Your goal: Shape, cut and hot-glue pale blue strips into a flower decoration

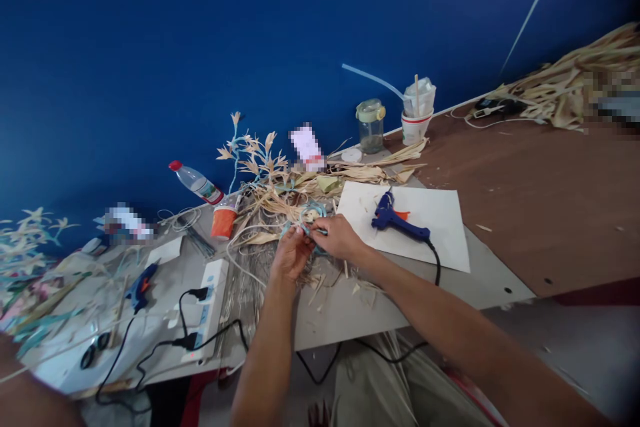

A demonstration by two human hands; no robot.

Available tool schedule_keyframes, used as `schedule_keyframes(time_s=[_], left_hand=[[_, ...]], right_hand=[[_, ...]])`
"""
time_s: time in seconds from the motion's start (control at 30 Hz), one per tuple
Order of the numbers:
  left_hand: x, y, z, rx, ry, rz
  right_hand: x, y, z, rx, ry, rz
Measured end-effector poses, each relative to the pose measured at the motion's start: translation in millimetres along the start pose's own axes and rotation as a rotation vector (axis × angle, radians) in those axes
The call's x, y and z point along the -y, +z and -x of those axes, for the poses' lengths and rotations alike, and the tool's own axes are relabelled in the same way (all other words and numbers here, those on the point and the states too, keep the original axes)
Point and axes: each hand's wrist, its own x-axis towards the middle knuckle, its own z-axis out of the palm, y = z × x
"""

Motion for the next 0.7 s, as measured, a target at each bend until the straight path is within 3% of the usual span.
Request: schedule_keyframes(time_s=[0.1, 0.33, 0.47, 0.7], left_hand=[[1, -3.8, -3, -0.056, -0.022, -0.007], [0, 1.0, 1, 0.026, -0.015, 0.004], [4, 5.0, 2, -0.012, -0.009, 0.011], [5, 5.3, -1, -0.054, -0.03, 0.038]], right_hand=[[-1, 3, 1, -0.022, -0.082, 0.156], [-3, 4, 2, -0.086, -0.124, 0.314], [-2, 4, 4, -0.138, -0.163, 0.428], [1, 5, 6, -0.16, -0.205, 0.444]])
